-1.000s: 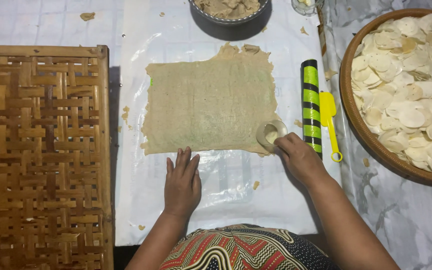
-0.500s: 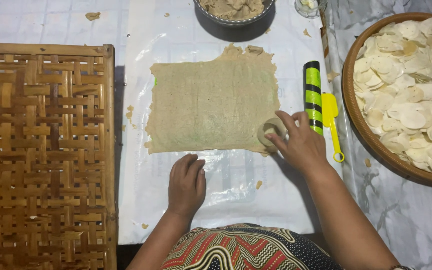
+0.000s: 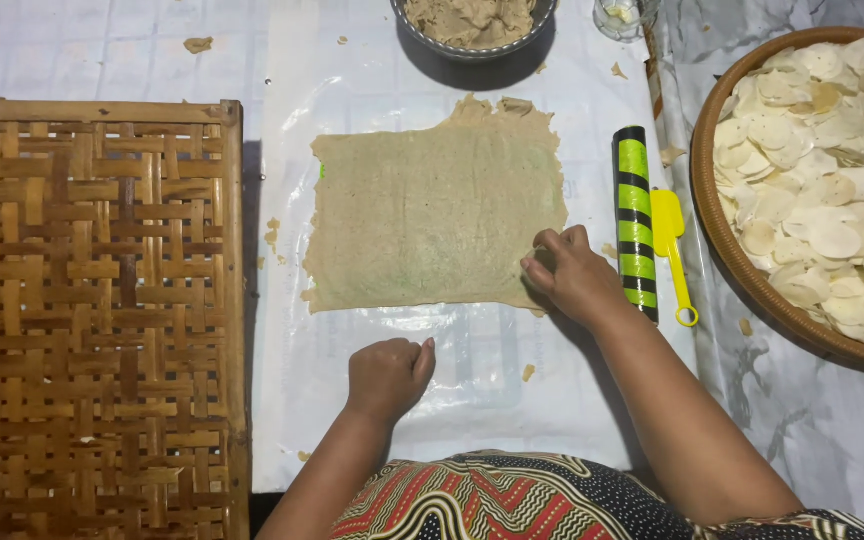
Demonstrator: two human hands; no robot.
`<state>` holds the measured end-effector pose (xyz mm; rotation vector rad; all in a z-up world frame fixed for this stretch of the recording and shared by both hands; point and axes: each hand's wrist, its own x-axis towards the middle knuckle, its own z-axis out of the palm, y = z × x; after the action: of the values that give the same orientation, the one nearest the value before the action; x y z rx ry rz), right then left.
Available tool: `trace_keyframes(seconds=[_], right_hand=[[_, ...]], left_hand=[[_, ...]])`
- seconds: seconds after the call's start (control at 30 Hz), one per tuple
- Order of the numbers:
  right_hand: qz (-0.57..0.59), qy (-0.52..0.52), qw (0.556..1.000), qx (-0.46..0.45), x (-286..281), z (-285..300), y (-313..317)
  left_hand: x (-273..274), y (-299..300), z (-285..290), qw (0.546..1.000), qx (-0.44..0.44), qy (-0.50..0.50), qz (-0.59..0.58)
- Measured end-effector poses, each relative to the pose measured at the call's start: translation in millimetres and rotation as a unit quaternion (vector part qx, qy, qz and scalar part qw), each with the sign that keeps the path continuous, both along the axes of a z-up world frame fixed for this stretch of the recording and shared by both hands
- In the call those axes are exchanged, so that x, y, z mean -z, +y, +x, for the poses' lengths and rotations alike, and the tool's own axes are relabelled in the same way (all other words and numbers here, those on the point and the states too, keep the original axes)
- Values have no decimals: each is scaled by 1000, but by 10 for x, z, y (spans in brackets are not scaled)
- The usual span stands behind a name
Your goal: Cutting circular shapes from a flattened dough sheet and placing them on a drying tray.
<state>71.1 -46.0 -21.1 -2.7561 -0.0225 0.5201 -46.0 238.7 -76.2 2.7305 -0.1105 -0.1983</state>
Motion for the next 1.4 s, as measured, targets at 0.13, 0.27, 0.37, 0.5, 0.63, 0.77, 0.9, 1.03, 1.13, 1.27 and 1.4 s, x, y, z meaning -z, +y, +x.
trace_keyframes(seconds=[0.13,0.27,0.37,0.5,0.63,0.77,0.9,1.03,1.13,1.27,1.4], right_hand=[[-1,18,1000,-7,-41,34,-20],[-6,24,1000,-10,-51,23,-11],[-5,22,1000,-11,-25,39,-11],[27,31,999,10,-260,69,20],[139,-27,988,66,-490,332,-213],[128,-91,985,75,-398,508,-359],[131,-74,985,83,-206,535,-288],[135,-64,986,72,-223,466,-151],[132,-66,986,75,-143,501,-172],[129,-58,988,70,-160,501,-157],[137,-34,989,41,-269,389,24]], left_hand=[[-63,-21,-51,999,4,-41,-25],[-59,-13,-51,998,6,-58,-17],[-57,-6,-55,998,7,-60,-20],[-40,19,-40,998,14,-53,-16],[-16,2,-44,996,2,-86,-17],[-14,0,-27,996,-1,-81,-25],[-54,20,-42,998,11,-61,-29],[-63,23,-32,998,17,-49,-19],[-57,19,-37,997,10,-65,-26],[-54,22,-33,998,12,-57,-27],[-66,16,-33,996,18,-80,-31]])
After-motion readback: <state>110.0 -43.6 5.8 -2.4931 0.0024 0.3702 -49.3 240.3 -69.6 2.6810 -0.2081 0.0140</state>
